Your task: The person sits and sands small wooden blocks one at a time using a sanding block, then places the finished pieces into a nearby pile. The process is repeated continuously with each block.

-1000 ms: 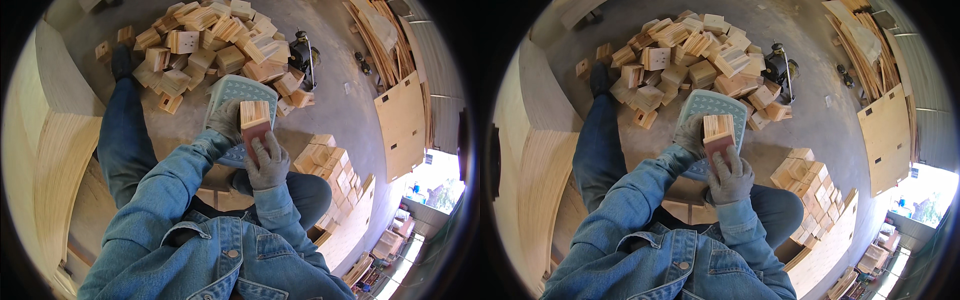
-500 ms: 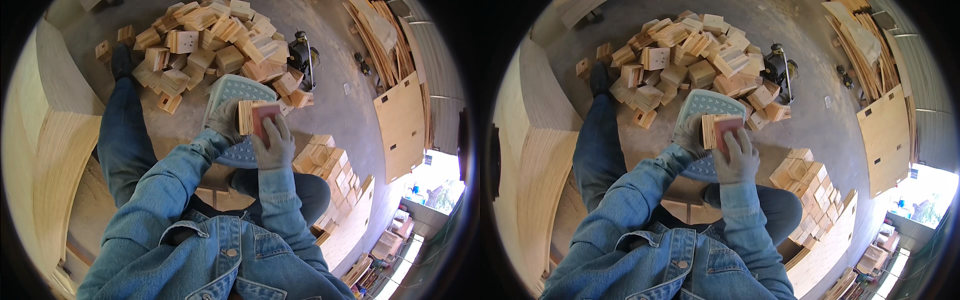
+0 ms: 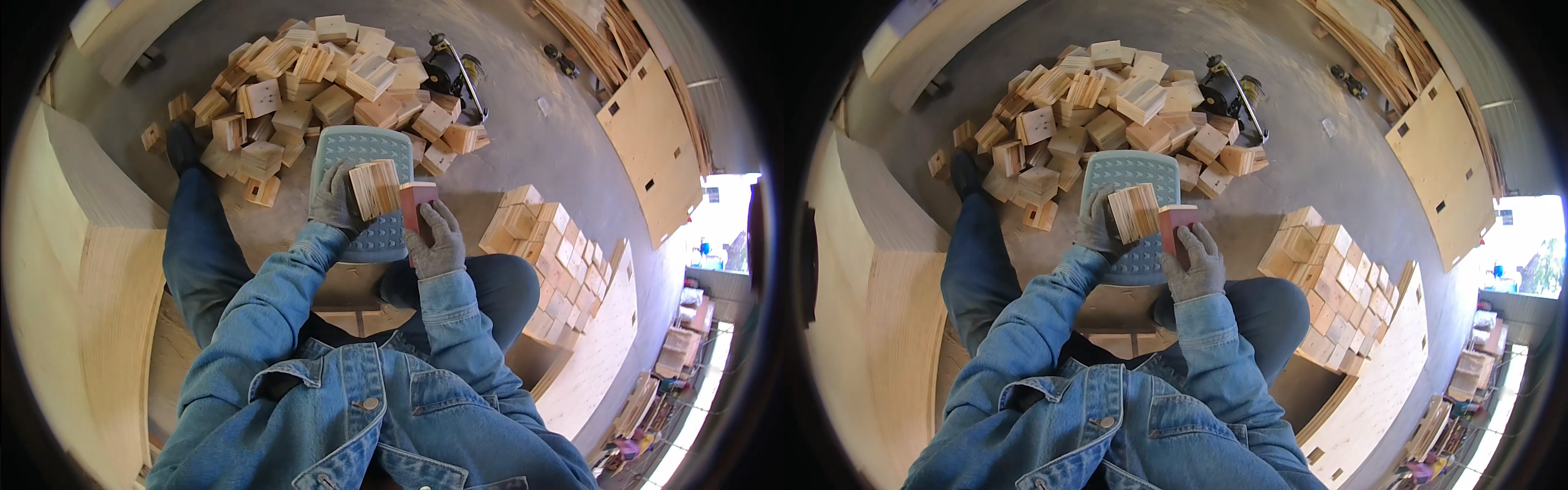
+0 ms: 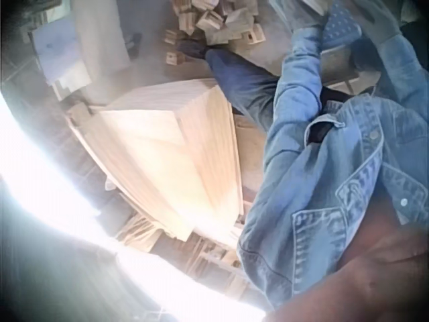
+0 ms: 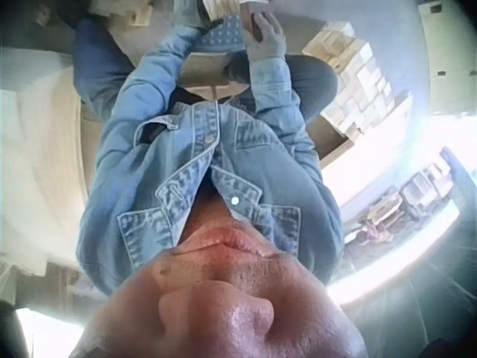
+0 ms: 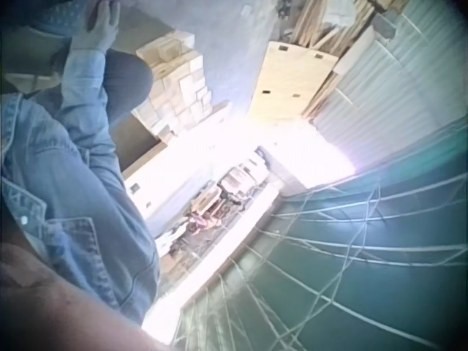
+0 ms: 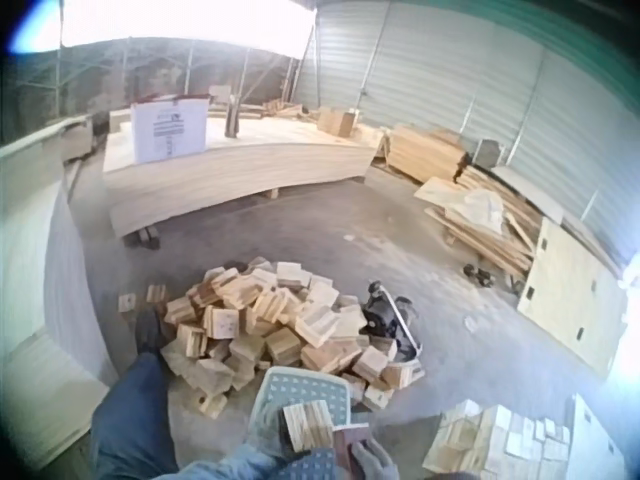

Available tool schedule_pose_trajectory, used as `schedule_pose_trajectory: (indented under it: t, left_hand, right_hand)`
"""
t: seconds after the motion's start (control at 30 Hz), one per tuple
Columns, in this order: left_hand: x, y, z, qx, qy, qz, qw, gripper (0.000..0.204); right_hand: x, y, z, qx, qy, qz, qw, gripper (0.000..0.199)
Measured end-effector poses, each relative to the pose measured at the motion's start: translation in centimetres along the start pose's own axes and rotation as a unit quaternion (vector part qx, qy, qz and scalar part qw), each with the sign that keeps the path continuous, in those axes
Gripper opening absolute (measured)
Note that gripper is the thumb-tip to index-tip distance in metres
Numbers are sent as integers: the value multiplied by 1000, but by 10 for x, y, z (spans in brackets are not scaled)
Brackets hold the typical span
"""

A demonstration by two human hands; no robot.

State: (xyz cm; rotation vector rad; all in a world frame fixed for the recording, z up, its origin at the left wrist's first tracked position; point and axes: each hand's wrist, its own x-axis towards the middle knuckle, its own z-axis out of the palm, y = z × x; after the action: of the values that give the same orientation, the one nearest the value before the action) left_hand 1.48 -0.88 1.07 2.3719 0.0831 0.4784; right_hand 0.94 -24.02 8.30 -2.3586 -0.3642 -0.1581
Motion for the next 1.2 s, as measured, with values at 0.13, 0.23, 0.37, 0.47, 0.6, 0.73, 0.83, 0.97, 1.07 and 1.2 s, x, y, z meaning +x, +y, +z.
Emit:
schedule_pose_trajectory:
  t: [0.13,0.23,0.37,0.47,0.6,0.73,0.83,0.97,1.07,1.2]
  left_hand:
    - [-12,6,-12,-60,-21,10,998,111]
    - [-21,4,-15,-129,-13,13,991,112]
    - [-26,0,-8,-163,13,-40,986,99]
    - [-21,-4,11,-303,20,-166,938,89]
    - [-5,7,7,-342,-31,-256,904,86]
    - [-3,-23,9,-204,38,-122,970,96]
    - [17,5,-18,-72,33,-95,992,109]
    - [24,-5,-16,-29,33,-71,996,120]
    - [20,-16,-1,-109,25,-94,989,124]
    - [3,-31,22,-227,-5,-129,965,123]
  right_hand:
    - [1,0,-4,27,-3,33,999,57]
    - [-2,-7,-9,54,-6,45,998,56]
    - [-3,-8,-11,34,-14,38,999,55]
    - [-3,-9,-12,37,-18,28,999,55]
    - [-10,-2,-11,59,-1,41,997,55]
    - [-6,-5,-7,53,-16,29,998,56]
    - [-8,-1,-6,57,-7,32,998,58]
    - [-7,-6,-2,26,18,-8,999,65]
    - [-8,-4,7,25,43,-50,998,69]
    - [-7,-9,11,-15,36,-65,997,72]
